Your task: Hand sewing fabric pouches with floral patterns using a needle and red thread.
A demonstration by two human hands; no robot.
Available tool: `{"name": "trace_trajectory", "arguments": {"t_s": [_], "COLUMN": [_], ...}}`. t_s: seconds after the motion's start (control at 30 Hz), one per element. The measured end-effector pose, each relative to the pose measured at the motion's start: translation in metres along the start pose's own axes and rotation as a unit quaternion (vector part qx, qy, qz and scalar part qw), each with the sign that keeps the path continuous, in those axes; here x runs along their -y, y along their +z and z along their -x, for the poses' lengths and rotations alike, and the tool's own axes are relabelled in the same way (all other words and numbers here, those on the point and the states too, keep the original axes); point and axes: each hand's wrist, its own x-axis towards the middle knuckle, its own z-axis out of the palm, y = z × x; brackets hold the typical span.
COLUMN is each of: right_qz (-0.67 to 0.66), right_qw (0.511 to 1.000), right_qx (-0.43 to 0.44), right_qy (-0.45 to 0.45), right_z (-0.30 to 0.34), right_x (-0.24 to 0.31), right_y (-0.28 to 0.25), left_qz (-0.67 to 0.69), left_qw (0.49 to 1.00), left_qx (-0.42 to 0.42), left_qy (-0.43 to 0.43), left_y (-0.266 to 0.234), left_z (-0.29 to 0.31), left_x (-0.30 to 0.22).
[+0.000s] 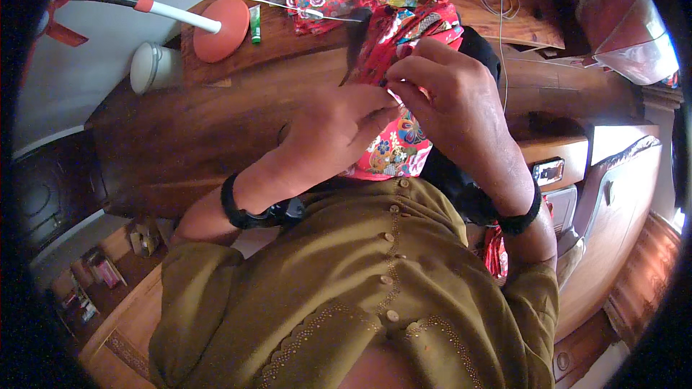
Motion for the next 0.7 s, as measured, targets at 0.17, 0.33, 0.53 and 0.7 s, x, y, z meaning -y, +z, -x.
{"name": "trace_trajectory", "arguments": {"t_s": [0.17,0.33,0.53,0.7], "right_qz": [0.143,0.163,0.192,0.15], "right_qw": [0.984,0.981,0.973,0.98], "right_qx": [0.076,0.08,0.114,0.099], "right_qy": [0.068,0.07,0.062,0.088], "right_z": [0.008,0.011,0.009,0.018], "right_x": [0.004,0.0,-0.011,-0.016], "right_y": [-0.008,-0.003,0.012,0.019], "left_qz": [-0.01,-0.025,-0.026,-0.066], "left_qw": [0.999,0.997,0.996,0.992], "left_qx": [0.039,0.068,0.088,0.1], "left_qy": [0.026,0.033,0.015,0.028], "left_y": [0.005,0.006,0.009,0.017], "left_z": [-0.003,-0.004,-0.002,0.0], "left_x": [0.0,0.0,0.003,0.011]}}
